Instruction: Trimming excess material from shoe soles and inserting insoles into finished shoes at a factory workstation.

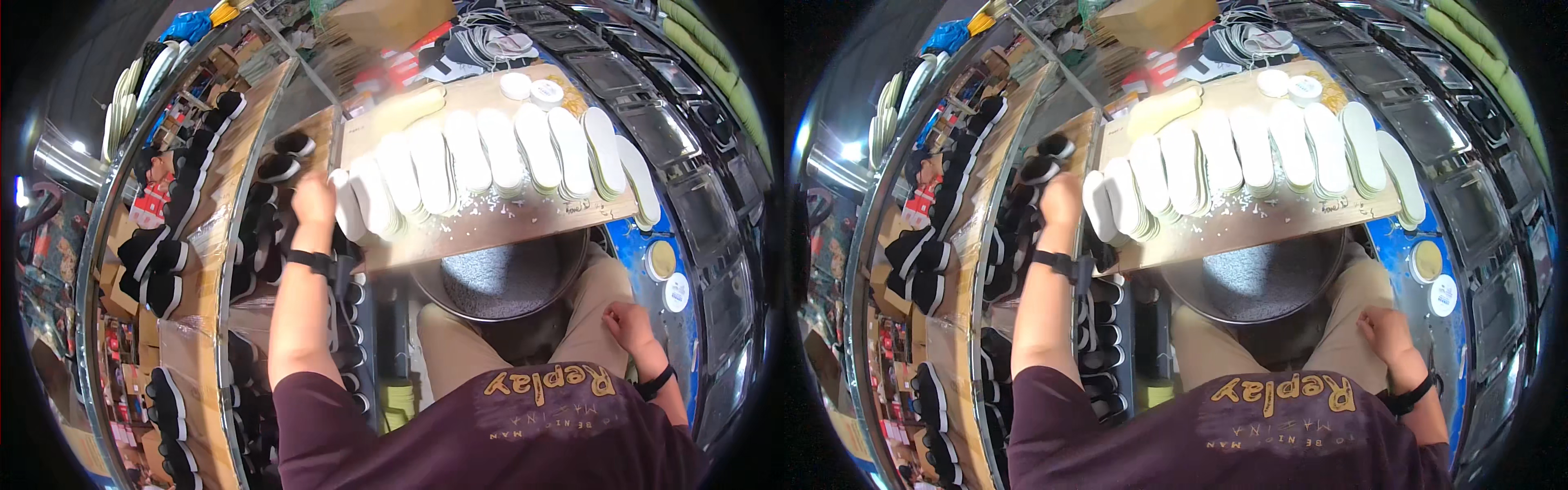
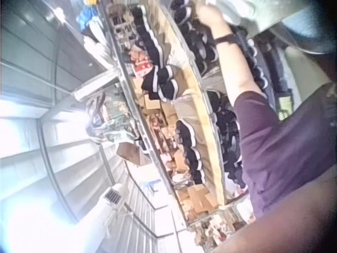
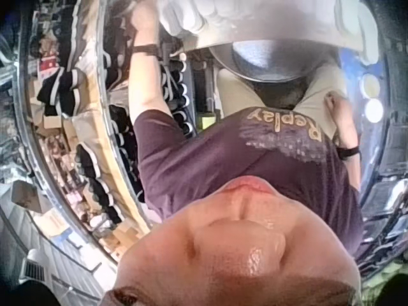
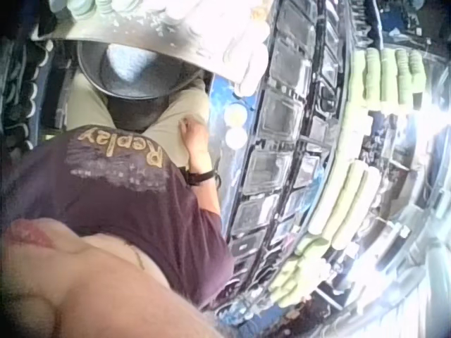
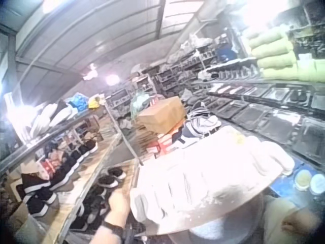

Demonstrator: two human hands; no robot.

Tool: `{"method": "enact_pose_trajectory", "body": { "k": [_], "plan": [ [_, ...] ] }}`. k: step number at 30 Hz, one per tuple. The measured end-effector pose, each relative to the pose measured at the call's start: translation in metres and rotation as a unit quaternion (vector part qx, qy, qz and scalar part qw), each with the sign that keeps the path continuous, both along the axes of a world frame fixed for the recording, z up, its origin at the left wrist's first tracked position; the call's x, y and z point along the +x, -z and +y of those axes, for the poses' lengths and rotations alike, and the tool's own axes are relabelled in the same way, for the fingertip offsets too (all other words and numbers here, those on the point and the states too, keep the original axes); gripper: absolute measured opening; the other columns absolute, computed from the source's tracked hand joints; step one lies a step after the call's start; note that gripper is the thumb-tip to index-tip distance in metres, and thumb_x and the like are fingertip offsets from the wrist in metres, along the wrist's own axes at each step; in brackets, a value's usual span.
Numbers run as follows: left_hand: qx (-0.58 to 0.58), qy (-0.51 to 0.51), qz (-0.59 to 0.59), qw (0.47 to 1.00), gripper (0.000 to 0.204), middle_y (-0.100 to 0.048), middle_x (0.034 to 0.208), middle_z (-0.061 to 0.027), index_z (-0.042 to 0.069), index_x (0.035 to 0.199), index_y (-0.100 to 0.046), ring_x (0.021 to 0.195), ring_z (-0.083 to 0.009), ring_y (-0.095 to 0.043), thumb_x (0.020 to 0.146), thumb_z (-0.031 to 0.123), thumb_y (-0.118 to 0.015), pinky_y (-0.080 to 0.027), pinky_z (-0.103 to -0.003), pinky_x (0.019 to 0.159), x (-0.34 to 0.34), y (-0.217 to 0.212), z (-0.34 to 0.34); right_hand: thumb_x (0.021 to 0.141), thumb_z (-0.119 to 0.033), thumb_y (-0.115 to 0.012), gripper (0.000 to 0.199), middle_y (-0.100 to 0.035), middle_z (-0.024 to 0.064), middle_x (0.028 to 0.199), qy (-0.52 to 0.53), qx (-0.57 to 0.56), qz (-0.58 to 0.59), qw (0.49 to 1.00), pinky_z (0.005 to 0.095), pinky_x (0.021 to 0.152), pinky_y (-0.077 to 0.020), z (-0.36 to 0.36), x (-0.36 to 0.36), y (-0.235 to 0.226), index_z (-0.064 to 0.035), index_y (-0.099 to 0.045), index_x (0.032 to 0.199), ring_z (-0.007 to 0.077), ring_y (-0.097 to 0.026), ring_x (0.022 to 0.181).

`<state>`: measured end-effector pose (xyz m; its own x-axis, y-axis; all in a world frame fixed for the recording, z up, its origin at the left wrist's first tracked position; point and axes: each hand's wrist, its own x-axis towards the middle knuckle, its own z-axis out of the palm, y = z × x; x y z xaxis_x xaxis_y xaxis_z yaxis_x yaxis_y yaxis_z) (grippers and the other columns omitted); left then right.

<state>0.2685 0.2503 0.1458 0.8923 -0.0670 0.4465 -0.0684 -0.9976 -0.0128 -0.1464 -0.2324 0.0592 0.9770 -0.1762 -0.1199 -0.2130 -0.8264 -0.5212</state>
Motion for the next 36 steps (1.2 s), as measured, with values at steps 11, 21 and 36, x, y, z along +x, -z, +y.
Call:
{"method": "enact_pose_trajectory", "body": {
  "k": [11,21,36],
  "plan": [
    [-0.140,0.352,0.192,0.905,0.013,-0.066,0.087,-0.0170,0.005,0.083,-0.069,0.085,-0.0357,-0.062,0.078,0.007,-0.057,-0.051,-0.045,0.078,-0.213,0.150,-0.135,0.080,-0.018,-0.066,0.010,-0.066,0.0130,0.075,-0.003,-0.033,-0.016,0.999,0.0437,0.064,-0.0486,-0.015,-0.006,-0.007,-0.0091,-0.064,0.082,0.0347,-0.063,0.072],
    [-0.090,0.381,0.191,0.900,0.052,-0.060,0.106,-0.0148,0.005,0.113,-0.057,0.108,-0.0324,-0.053,0.063,0.005,-0.068,-0.029,-0.051,0.108,-0.317,0.241,-0.179,0.081,-0.014,-0.059,0.008,-0.063,0.0153,0.079,0.154,-0.086,-0.114,0.978,0.0448,0.066,-0.0486,-0.128,-0.083,0.023,-0.0060,-0.059,0.078,0.0377,-0.060,0.076],
    [-0.017,0.323,0.198,0.925,0.061,-0.054,0.109,-0.0164,0.004,0.119,-0.051,0.113,-0.0360,-0.044,0.061,0.003,-0.070,-0.027,-0.048,0.106,-0.330,0.246,-0.186,0.083,-0.009,-0.055,0.028,-0.053,0.0191,0.128,0.740,-0.217,0.083,0.631,0.0442,0.097,-0.0442,-0.304,-0.501,0.082,-0.0059,-0.062,0.111,0.0375,-0.054,0.116]
  ]
}}
